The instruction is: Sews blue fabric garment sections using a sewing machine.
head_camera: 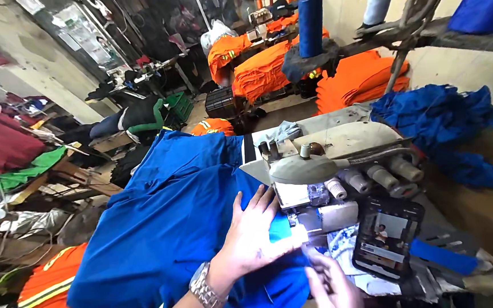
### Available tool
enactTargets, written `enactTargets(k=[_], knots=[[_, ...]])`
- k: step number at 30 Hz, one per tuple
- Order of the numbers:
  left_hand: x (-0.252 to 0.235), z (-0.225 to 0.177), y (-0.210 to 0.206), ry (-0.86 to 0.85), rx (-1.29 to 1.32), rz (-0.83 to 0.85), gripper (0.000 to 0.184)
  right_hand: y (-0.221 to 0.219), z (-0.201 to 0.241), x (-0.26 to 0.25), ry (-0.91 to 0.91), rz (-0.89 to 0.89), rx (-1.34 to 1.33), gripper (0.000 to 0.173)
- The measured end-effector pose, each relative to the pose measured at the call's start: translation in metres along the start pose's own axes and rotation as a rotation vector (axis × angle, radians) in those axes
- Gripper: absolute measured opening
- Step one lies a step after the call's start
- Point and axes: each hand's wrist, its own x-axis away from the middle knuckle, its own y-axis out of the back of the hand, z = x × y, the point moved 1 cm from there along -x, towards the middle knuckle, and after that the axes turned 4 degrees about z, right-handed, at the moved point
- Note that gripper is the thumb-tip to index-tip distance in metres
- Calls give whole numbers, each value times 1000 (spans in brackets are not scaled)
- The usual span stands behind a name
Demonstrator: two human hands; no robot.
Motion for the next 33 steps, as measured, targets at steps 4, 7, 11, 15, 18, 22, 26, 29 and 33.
enactTargets(k=[4,7,11,15,18,22,26,29,33], knots=[[-2,3,1,-23,23,6,89,25,3,-2,-196,142,-410,21],[-8,0,2,-17,21,-15,86,12,5,1,-70,53,-134,49],[-7,-1,1,2,0,-2,89,-13,10,5,31,19,166,28],[-9,11,4,-74,32,67,94,23,7,2,-85,183,-347,11],[-12,18,7,-136,62,115,100,44,-2,0,-310,309,-675,13],[-16,18,8,-149,60,103,98,39,-9,-1,-220,266,-368,25],[-13,1,6,-48,46,91,98,36,-12,-6,-88,237,-130,24],[-15,-3,7,4,23,144,103,33,-11,-8,-119,210,-90,22],[-18,-2,12,-19,-14,254,106,25,-17,-8,-76,151,21,25]])
